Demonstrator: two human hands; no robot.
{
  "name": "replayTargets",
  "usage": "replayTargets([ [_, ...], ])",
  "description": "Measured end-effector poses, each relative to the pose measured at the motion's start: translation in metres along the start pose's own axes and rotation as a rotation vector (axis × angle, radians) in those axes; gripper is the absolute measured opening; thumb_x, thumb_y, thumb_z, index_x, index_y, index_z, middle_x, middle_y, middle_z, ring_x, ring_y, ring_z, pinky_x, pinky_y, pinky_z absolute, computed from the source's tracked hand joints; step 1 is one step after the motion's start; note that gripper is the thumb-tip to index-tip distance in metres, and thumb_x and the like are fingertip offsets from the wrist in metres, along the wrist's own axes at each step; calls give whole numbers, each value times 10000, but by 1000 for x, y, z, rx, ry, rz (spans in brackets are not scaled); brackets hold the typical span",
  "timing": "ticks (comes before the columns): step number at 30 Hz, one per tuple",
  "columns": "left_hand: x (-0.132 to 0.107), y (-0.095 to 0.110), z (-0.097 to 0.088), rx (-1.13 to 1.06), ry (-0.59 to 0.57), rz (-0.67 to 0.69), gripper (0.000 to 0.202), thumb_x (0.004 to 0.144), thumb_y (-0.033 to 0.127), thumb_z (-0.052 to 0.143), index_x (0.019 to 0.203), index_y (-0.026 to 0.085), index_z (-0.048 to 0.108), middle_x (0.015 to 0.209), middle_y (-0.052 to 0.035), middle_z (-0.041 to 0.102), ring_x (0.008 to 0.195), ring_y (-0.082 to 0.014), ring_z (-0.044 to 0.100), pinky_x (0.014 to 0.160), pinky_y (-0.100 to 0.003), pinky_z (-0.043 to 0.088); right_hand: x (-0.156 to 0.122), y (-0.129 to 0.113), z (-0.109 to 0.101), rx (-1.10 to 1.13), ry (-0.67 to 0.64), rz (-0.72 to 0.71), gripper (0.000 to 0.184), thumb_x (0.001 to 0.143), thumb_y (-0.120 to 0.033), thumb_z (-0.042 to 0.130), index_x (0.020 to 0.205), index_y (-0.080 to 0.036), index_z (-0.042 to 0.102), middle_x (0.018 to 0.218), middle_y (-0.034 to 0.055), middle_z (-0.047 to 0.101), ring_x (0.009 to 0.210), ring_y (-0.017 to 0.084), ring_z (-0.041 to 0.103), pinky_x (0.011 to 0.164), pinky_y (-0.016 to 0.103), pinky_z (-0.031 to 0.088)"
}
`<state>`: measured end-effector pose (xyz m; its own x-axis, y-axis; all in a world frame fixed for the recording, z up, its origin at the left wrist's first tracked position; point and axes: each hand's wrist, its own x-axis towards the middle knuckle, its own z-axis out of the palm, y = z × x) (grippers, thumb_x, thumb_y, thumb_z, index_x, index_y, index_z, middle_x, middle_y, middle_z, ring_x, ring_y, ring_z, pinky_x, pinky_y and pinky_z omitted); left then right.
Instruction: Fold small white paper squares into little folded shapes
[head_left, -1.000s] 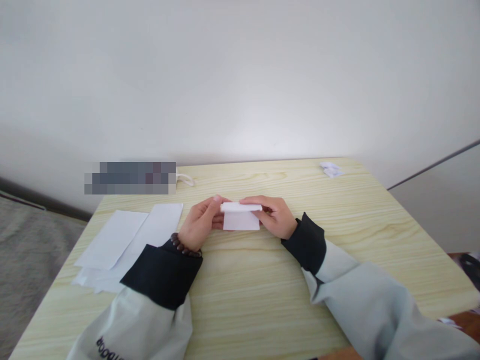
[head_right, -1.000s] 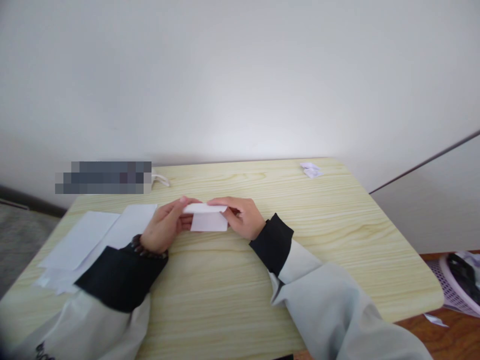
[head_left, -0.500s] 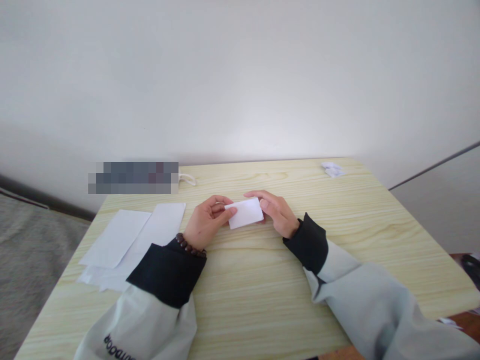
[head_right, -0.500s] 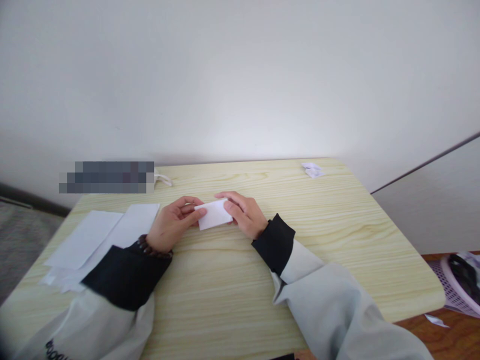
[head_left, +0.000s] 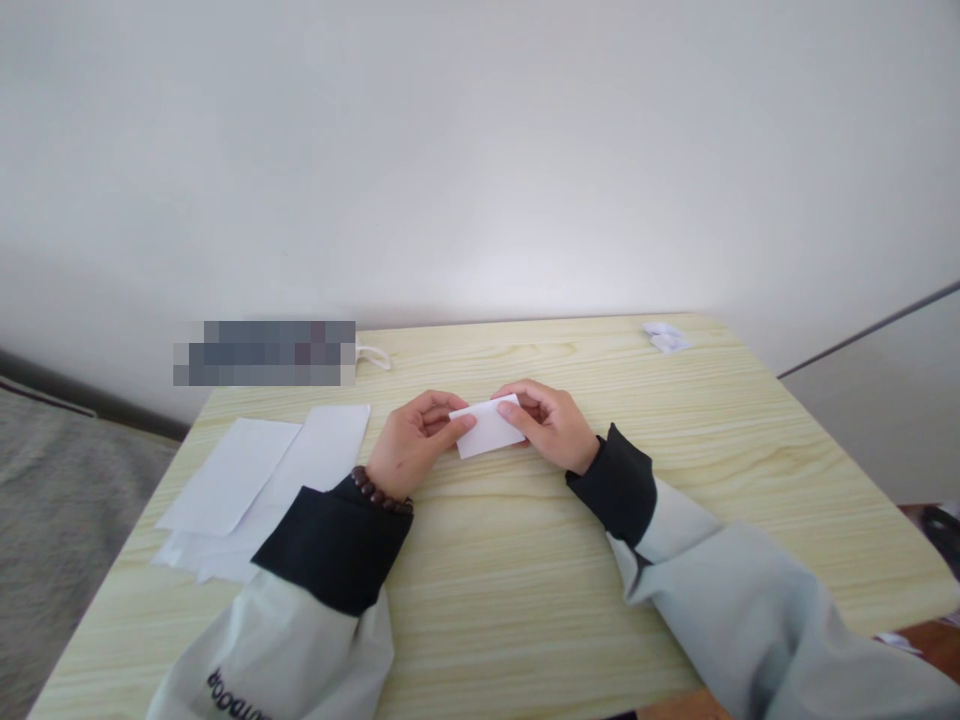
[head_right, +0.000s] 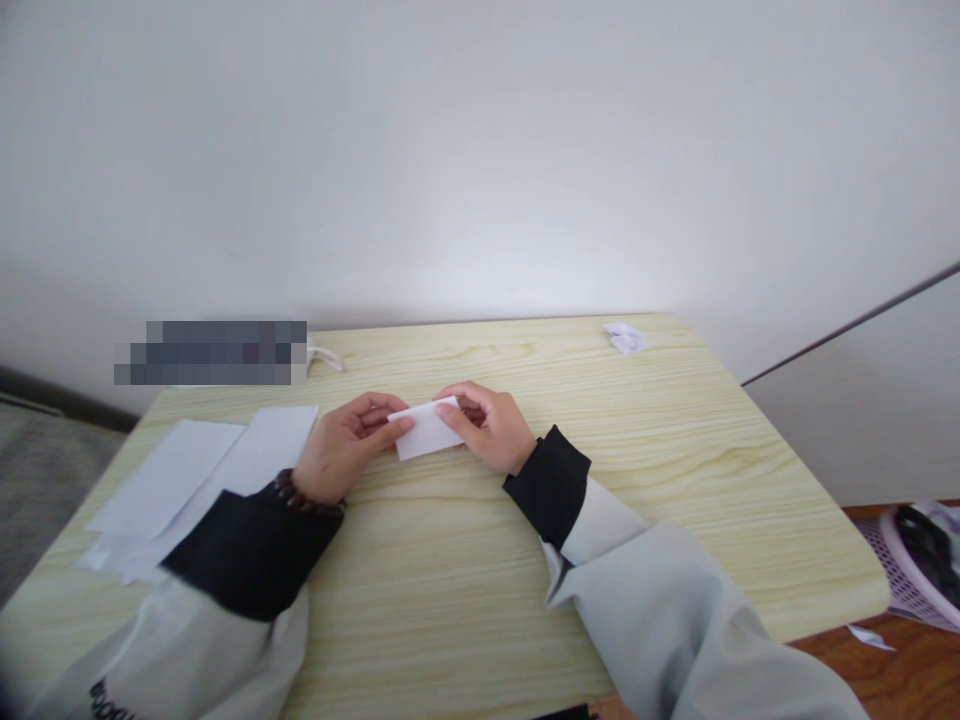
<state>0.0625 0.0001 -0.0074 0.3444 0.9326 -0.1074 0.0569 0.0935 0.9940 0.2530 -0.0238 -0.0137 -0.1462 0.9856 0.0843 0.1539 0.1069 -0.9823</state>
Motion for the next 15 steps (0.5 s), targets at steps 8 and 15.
replayTargets([
  [8, -2, 4, 2, 65, 64, -40, 459, 635, 521, 719, 891, 142, 680, 821, -63, 733, 752, -196, 661, 673, -297, 559, 1, 6, 0, 14, -47, -6, 241, 806, -382, 596, 942, -182, 595, 744, 13, 655, 606, 117, 601, 512, 221, 539],
  [15, -2, 3, 2, 65, 74, -36, 463, 616, 517, 734, 887, 144, 687, 816, -63, 731, 745, -198, 659, 672, -300, 555, 0, 6, -1, -10, -51, -20, 254, 804, -397, 598, 948, -188, 593, 706, 1, 635, 580, 112, 583, 506, 224, 534],
])
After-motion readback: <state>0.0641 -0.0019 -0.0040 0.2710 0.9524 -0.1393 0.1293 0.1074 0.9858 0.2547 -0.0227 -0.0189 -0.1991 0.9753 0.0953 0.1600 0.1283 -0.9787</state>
